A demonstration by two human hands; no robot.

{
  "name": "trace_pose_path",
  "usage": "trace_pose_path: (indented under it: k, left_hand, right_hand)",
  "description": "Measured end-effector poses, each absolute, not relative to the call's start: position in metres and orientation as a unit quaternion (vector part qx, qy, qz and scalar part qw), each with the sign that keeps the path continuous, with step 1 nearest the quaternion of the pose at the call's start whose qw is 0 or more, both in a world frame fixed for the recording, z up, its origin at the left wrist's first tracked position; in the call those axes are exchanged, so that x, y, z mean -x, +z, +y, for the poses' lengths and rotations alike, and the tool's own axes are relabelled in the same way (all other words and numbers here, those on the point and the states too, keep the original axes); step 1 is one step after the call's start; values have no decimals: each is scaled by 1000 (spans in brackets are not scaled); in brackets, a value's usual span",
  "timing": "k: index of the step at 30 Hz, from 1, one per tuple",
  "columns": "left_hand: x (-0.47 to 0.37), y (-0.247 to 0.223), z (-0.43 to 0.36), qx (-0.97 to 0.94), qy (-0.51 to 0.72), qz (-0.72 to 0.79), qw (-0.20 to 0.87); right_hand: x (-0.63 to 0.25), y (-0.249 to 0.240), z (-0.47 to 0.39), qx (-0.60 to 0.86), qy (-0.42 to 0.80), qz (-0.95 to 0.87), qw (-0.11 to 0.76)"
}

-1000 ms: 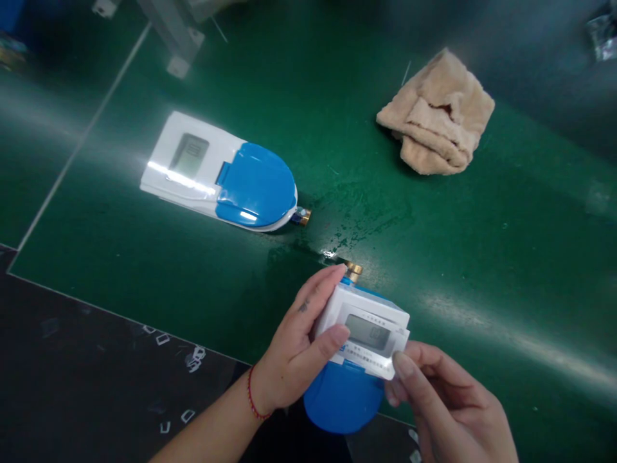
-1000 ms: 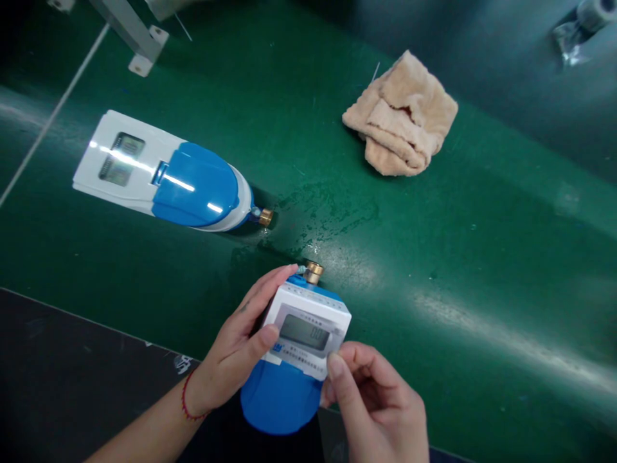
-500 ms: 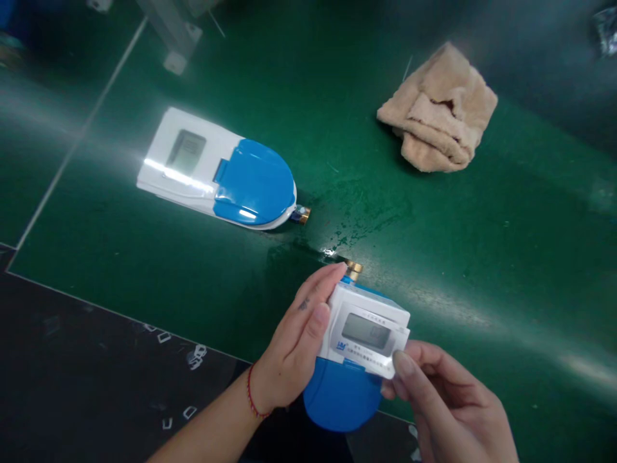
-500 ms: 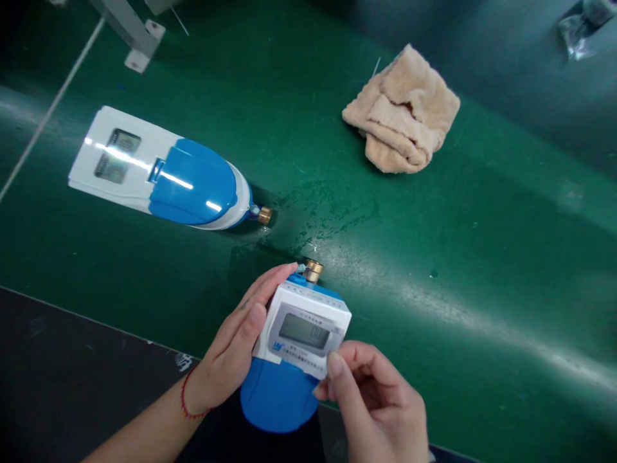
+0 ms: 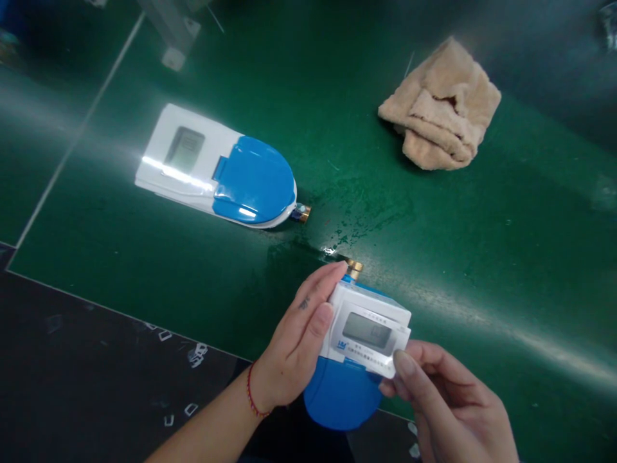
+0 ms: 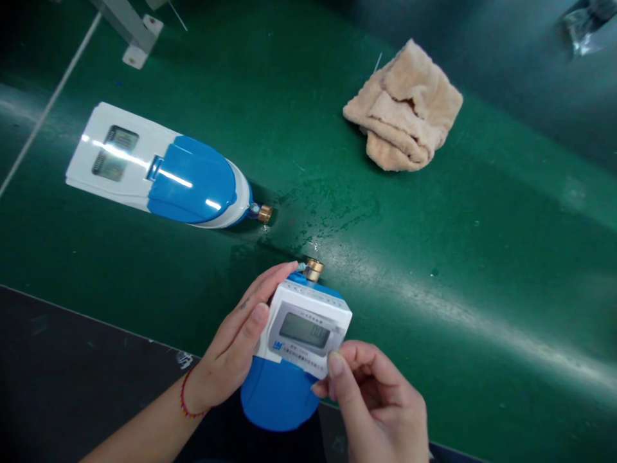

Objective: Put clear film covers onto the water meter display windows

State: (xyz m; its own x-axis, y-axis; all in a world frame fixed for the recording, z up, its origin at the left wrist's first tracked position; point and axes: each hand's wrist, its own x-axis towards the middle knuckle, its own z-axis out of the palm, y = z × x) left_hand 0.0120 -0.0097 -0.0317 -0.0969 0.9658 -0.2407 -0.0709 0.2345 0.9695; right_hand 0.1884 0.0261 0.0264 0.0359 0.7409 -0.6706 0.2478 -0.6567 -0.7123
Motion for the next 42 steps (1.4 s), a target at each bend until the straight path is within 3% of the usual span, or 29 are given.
trace_pose_path:
  k: [42]
  left_hand:
    - [-8, -32, -6, -392, 482, 540, 567]
  right_hand:
    - [-185, 28, 27, 687, 582, -377, 217]
